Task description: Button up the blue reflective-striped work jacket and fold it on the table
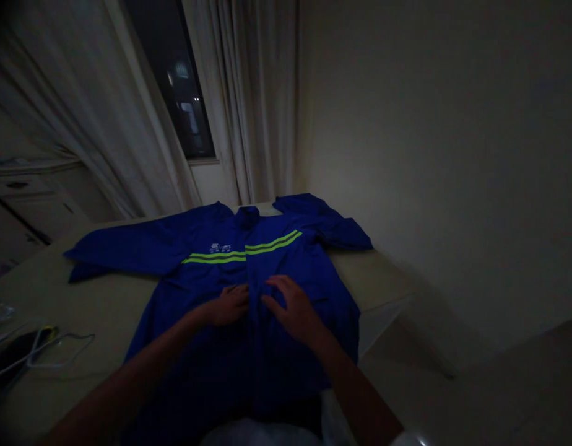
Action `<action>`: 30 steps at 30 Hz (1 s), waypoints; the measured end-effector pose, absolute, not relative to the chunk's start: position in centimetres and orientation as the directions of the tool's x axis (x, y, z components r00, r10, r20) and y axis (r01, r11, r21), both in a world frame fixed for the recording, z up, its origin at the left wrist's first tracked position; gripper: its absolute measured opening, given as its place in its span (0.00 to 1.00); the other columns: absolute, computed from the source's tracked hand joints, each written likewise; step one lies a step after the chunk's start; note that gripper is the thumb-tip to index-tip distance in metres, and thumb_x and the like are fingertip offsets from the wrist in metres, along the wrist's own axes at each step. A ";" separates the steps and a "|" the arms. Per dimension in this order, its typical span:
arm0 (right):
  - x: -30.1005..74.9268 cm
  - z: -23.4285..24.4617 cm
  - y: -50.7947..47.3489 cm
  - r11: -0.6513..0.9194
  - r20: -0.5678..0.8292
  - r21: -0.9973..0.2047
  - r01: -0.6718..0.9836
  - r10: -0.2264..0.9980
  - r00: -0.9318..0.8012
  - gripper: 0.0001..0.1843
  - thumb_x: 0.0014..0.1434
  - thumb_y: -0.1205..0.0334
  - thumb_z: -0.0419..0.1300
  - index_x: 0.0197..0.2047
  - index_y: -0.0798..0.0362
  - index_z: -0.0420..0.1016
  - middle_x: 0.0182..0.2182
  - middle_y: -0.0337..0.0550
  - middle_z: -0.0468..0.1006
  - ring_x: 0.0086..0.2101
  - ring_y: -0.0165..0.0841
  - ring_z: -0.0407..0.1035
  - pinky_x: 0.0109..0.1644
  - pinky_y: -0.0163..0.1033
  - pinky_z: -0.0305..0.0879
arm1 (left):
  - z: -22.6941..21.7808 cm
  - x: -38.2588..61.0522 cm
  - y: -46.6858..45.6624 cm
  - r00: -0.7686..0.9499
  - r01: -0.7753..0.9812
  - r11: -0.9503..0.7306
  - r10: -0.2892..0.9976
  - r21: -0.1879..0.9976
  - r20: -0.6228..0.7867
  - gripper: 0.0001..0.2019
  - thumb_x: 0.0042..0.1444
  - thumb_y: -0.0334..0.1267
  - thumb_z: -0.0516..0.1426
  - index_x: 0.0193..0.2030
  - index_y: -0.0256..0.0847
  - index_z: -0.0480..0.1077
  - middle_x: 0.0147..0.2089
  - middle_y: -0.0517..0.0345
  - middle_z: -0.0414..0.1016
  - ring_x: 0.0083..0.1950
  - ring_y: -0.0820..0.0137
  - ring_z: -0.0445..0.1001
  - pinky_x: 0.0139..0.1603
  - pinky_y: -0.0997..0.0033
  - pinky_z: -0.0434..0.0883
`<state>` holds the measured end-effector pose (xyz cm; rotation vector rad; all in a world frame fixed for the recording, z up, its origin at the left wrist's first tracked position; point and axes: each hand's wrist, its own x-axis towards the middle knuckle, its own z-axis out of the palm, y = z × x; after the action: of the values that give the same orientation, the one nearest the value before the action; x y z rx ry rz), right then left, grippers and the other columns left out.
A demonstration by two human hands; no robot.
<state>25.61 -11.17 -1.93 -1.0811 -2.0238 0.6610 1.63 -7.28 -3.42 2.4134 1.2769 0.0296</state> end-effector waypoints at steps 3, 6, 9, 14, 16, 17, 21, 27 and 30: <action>23.6 -2.1 -4.0 0.554 0.265 -0.514 0.655 0.829 -0.493 0.38 0.70 0.36 0.55 0.73 0.51 0.65 0.73 0.56 0.61 0.71 0.47 0.55 0.75 0.55 0.49 | -2.5 -1.0 -1.9 0.532 0.788 -0.429 0.835 0.442 -0.139 0.17 0.61 0.32 0.51 0.48 0.43 0.80 0.52 0.52 0.83 0.55 0.61 0.79 0.60 0.61 0.72; 20.9 -3.5 1.5 0.563 0.072 -0.328 0.759 0.816 -0.574 0.49 0.66 0.28 0.54 0.79 0.48 0.53 0.77 0.55 0.48 0.75 0.52 0.42 0.76 0.62 0.37 | -3.3 -3.1 3.3 0.278 0.868 -0.300 0.954 0.396 0.114 0.15 0.60 0.30 0.52 0.48 0.38 0.78 0.50 0.47 0.82 0.53 0.60 0.79 0.58 0.62 0.74; 19.2 -5.2 3.8 0.584 -0.021 -0.275 0.764 0.790 -0.612 0.50 0.65 0.24 0.49 0.80 0.44 0.49 0.78 0.51 0.44 0.76 0.51 0.38 0.76 0.63 0.33 | -4.9 -4.7 7.8 0.115 0.898 -0.238 0.939 0.370 0.324 0.19 0.60 0.30 0.54 0.57 0.37 0.74 0.56 0.43 0.78 0.58 0.58 0.77 0.63 0.58 0.72; 19.3 -6.4 4.0 0.578 0.029 -0.319 0.751 0.798 -0.601 0.49 0.65 0.24 0.48 0.79 0.41 0.49 0.78 0.50 0.45 0.76 0.50 0.37 0.76 0.62 0.32 | -5.6 -6.1 15.1 0.059 0.883 -0.241 0.908 0.403 0.414 0.24 0.63 0.34 0.56 0.66 0.34 0.66 0.63 0.38 0.74 0.63 0.54 0.75 0.66 0.53 0.71; 19.5 -6.4 4.0 0.571 0.025 -0.343 0.746 0.800 -0.600 0.49 0.64 0.23 0.49 0.79 0.41 0.49 0.78 0.50 0.45 0.76 0.51 0.37 0.76 0.63 0.32 | -5.2 -5.9 18.1 0.044 0.880 -0.243 0.898 0.409 0.437 0.27 0.63 0.36 0.57 0.68 0.34 0.64 0.66 0.36 0.73 0.66 0.53 0.73 0.68 0.51 0.69; 19.5 -6.3 4.1 0.569 0.024 -0.354 0.743 0.799 -0.601 0.49 0.64 0.24 0.49 0.79 0.40 0.49 0.78 0.50 0.45 0.76 0.51 0.37 0.76 0.63 0.32 | -5.0 -5.6 19.6 0.028 0.881 -0.233 0.895 0.412 0.446 0.29 0.62 0.38 0.59 0.70 0.33 0.62 0.67 0.35 0.72 0.68 0.52 0.71 0.69 0.51 0.68; 19.6 -6.1 4.3 0.558 0.024 -0.392 0.732 0.801 -0.598 0.48 0.64 0.24 0.50 0.79 0.39 0.50 0.78 0.49 0.46 0.76 0.50 0.37 0.76 0.64 0.32 | -4.2 -3.5 24.8 -0.099 0.889 -0.108 0.904 0.445 0.416 0.38 0.60 0.46 0.64 0.73 0.33 0.58 0.72 0.31 0.65 0.74 0.47 0.64 0.71 0.49 0.65; 20.1 -6.0 4.4 0.556 0.019 -0.438 0.706 0.792 -0.611 0.46 0.66 0.27 0.51 0.79 0.39 0.50 0.78 0.49 0.45 0.76 0.50 0.37 0.76 0.64 0.32 | -2.1 -3.5 28.8 -0.159 0.778 0.069 0.983 0.625 0.089 0.38 0.47 0.44 0.71 0.66 0.37 0.71 0.59 0.39 0.80 0.61 0.48 0.77 0.57 0.56 0.75; 20.2 -6.0 4.3 0.551 0.024 -0.460 0.696 0.791 -0.611 0.46 0.66 0.27 0.51 0.79 0.40 0.50 0.78 0.49 0.45 0.76 0.50 0.38 0.76 0.65 0.32 | -0.7 -6.1 28.4 0.112 0.701 -0.056 0.993 0.711 -0.032 0.26 0.47 0.44 0.70 0.53 0.41 0.80 0.46 0.51 0.84 0.48 0.59 0.82 0.47 0.67 0.76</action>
<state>20.18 4.34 -5.99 -1.2479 -2.5594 0.6084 -6.09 28.37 -0.69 1.8180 1.6470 0.6533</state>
